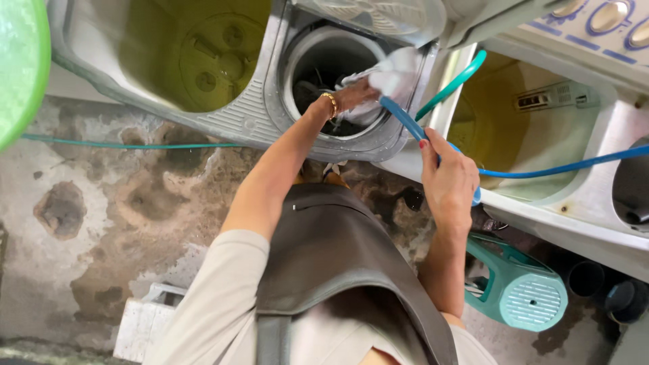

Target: The person washes a white sneaker by hand in a laundry area. They place the shoe in the spin tub of a washing machine to rinse it with a hose and then scrub the exterior of the shoe with a brush on a green tray.

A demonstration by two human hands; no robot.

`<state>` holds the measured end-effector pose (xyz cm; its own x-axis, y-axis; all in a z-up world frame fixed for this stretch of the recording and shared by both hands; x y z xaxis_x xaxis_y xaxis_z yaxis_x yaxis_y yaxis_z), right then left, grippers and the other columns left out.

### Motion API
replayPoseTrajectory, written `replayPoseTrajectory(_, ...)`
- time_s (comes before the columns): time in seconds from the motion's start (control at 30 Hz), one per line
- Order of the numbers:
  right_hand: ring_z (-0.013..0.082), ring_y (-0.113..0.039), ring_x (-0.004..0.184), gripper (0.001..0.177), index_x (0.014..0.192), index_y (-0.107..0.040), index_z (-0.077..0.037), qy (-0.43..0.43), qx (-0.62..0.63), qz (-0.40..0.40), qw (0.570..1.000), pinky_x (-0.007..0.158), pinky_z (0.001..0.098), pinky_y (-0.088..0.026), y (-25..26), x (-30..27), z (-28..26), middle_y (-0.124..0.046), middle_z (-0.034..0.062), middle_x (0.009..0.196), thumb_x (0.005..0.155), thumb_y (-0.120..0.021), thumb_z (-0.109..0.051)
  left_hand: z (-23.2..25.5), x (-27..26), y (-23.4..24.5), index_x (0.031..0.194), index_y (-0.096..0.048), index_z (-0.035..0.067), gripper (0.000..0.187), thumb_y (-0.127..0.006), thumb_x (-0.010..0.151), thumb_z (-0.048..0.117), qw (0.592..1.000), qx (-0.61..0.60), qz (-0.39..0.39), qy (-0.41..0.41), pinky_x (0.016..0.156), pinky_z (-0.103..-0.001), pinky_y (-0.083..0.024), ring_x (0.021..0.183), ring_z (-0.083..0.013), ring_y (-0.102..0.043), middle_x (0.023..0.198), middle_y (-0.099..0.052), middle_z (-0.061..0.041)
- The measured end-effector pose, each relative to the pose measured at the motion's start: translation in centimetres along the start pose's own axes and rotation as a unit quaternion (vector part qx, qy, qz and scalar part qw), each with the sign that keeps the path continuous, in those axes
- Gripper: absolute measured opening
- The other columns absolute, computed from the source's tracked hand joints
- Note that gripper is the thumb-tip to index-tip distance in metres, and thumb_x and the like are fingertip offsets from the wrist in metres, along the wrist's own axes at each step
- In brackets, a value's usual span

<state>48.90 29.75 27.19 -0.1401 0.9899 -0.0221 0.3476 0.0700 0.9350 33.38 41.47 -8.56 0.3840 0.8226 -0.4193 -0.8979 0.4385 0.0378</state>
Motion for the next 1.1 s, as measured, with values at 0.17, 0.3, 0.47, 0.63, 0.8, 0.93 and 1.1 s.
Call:
replayPoseTrajectory(0.17,0.0405,-0.064,0.074,0.024,0.122,-0.074,-0.011,0.006,0.002,0.012,1.0,0.068,0.0475,-0.047,-1.0,0.6,0.4,-0.067,0.0183,0.08,0.103,-0.067,-0.023,-8.5,1.2,-3.3,0.136,-0.068,0.015,0.067,-0.054,0.092,0.064,0.991,-0.126,0.009,0.036,0.114,-0.042,-0.038,0.132,-0.0267,-0.056,0.145,-0.065,-0.011)
replayPoseTrajectory(0.3,0.0384,-0.064,0.07,0.023,0.12,-0.077,-0.013,0.01,0.012,-0.004,1.0,0.067,0.0453,-0.048,-1.6,0.8,0.5,-0.066,0.0184,0.075,0.1,-0.071,-0.024,-10.1,0.7,-3.1,0.14,-0.062,0.016,0.073,-0.069,0.082,0.06,0.966,-0.238,0.019,0.104,0.112,-0.043,-0.032,0.137,-0.0223,-0.045,0.148,-0.055,-0.008)
replayPoseTrajectory(0.47,0.0366,-0.064,0.066,0.025,0.122,-0.077,-0.013,0.012,0.023,-0.01,1.0,0.065,0.0442,-0.047,-3.2,1.5,-1.0,-0.066,0.0194,0.074,0.1,-0.072,-0.023,-11.2,3.5,0.5,0.139,-0.063,0.008,0.066,-0.06,0.095,0.057,0.941,-0.258,0.214,0.051,0.103,-0.044,-0.042,0.124,-0.03,-0.054,0.131,-0.062,-0.016)
replayPoseTrajectory(0.63,0.0353,-0.068,0.074,0.024,0.123,-0.075,-0.011,0.1,0.069,0.021,0.992,0.066,0.0432,-0.049,-4.4,1.6,-3.2,-0.073,0.0176,0.091,0.101,-0.071,-0.019,-9.6,3.7,4.9,0.14,-0.069,0.005,0.049,-0.044,0.113,0.037,0.94,0.149,0.307,-0.019,0.092,-0.049,-0.048,0.102,-0.0431,-0.066,0.105,-0.072,-0.029)
replayPoseTrajectory(0.8,0.037,-0.068,0.077,0.027,0.126,-0.073,-0.011,0.09,0.054,0.023,0.994,0.067,0.0438,-0.051,-6.1,1.7,-3.8,-0.072,0.0178,0.091,0.101,-0.071,-0.02,-7.7,4.5,2.9,0.124,-0.072,0.003,0.041,-0.059,0.103,0.035,0.978,0.095,0.168,-0.081,0.079,-0.041,-0.052,0.088,-0.0296,-0.07,0.096,-0.074,-0.018)
replayPoseTrajectory(0.93,0.0347,-0.069,0.072,0.028,0.128,-0.073,-0.011,0.037,0.02,0.017,0.999,0.063,0.0443,-0.048,-5.6,2.3,-2.5,-0.074,0.0172,0.091,0.102,-0.069,-0.019,-7.5,4.0,1.6,0.104,-0.079,-0.002,0.053,-0.068,0.097,0.05,0.971,-0.188,0.117,0.093,0.073,-0.03,-0.052,0.083,-0.0167,-0.071,0.095,-0.076,-0.012)
replayPoseTrajectory(1.1,0.0352,-0.07,0.084,0.027,0.129,-0.071,-0.006,0.07,0.059,0.057,0.994,0.074,0.0405,-0.052,-3.6,1.3,-2.8,-0.074,0.0185,0.099,0.104,-0.068,-0.016,-7.9,4.0,2.8,0.102,-0.076,0.002,0.052,-0.062,0.096,0.052,0.863,-0.455,0.181,0.127,0.071,-0.032,-0.055,0.084,-0.0212,-0.071,0.098,-0.075,-0.014)
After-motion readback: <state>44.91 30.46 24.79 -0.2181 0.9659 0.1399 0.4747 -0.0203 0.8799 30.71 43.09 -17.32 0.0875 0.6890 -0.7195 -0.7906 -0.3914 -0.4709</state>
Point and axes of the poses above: each hand's wrist, its own x-axis towards the middle knuckle, its own y-axis out of the back of the hand, z = x × y, the point moved 6 cm from there along x, towards the middle knuckle
